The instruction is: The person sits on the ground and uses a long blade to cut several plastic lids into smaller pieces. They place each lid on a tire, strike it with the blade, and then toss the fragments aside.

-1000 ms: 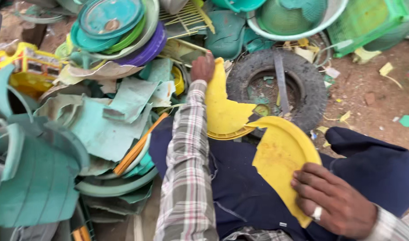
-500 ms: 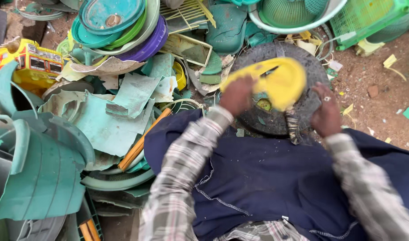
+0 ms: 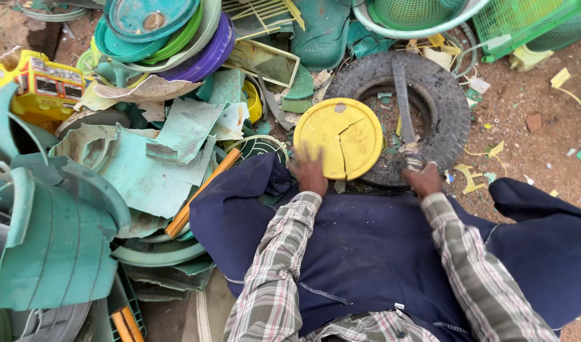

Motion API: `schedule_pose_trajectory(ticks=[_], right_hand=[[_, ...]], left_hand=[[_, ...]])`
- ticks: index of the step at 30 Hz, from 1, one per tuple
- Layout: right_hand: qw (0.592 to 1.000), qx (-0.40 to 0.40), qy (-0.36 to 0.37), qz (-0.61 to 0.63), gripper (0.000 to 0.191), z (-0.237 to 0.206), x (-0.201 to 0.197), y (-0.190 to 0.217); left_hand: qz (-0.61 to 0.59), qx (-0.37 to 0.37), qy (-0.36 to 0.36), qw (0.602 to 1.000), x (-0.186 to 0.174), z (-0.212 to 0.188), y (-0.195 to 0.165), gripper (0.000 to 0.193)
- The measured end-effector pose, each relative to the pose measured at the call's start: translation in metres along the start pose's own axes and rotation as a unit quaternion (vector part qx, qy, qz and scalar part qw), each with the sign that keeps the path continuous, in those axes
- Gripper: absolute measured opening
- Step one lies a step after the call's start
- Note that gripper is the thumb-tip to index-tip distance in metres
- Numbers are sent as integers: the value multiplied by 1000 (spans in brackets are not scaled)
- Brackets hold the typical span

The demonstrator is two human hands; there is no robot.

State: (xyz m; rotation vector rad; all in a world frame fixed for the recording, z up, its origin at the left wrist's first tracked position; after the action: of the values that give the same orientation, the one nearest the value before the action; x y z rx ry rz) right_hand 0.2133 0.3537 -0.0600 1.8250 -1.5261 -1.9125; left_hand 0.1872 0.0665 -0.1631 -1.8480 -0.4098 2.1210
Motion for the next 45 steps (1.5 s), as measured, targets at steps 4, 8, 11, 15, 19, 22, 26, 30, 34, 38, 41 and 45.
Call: schedule_pose_trajectory(ticks=[4, 8, 11, 15, 19, 22, 26, 30, 34, 38, 41, 45], right_hand=[[946, 86, 117, 291, 38, -50, 10, -26], [935, 117, 171, 289, 18, -94, 19, -63], [963, 72, 145, 217, 14, -101, 23, -77], [978, 13, 139, 157, 33, -100, 26, -67], [971, -90, 121, 186, 40, -104, 15, -34], [961, -168, 108, 189, 40, -108, 1, 0], [948, -252, 57, 185, 40, -107, -36, 60], [751, -461, -55, 469, 30, -108, -114, 126], [799, -458, -155, 356, 39, -107, -96, 119], [961, -151, 143, -180, 49, -86, 36, 22], [981, -117, 126, -90, 61, -64, 36, -30], [988, -66, 131, 43, 64, -62, 7, -50]], left_hand=[[-222, -116, -48, 967, 3, 12, 15, 105], [-389, -209, -96, 892, 19, 23, 33, 106], [-721, -326, -12, 612, 32, 27, 29, 102], [-639, -459, -113, 607, 33, 27, 31, 66], [-527, -544, -122, 641, 32, 26, 23, 46], [-487, -571, -110, 652, 34, 28, 18, 37], [-528, -582, -75, 613, 41, 27, 19, 31], [-543, -583, -63, 601, 43, 24, 27, 29], [-573, -561, -76, 593, 44, 26, 33, 28], [-545, -551, -75, 627, 40, 25, 29, 27], [-576, -545, -90, 603, 38, 22, 22, 46], [-643, -486, -110, 581, 33, 28, 17, 34]])
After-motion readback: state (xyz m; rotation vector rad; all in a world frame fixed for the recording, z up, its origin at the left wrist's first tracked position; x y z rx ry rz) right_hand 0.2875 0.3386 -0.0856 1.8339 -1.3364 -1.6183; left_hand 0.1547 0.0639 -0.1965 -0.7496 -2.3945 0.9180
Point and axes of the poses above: each hand's wrist, its own z-axis towards the middle knuckle, its own x-axis out of the palm, y = z × x, the point moved 4 cm from there along z, towards the middle knuckle, and after that the axes turned 11 degrees about -y, right-handed, at the moved point
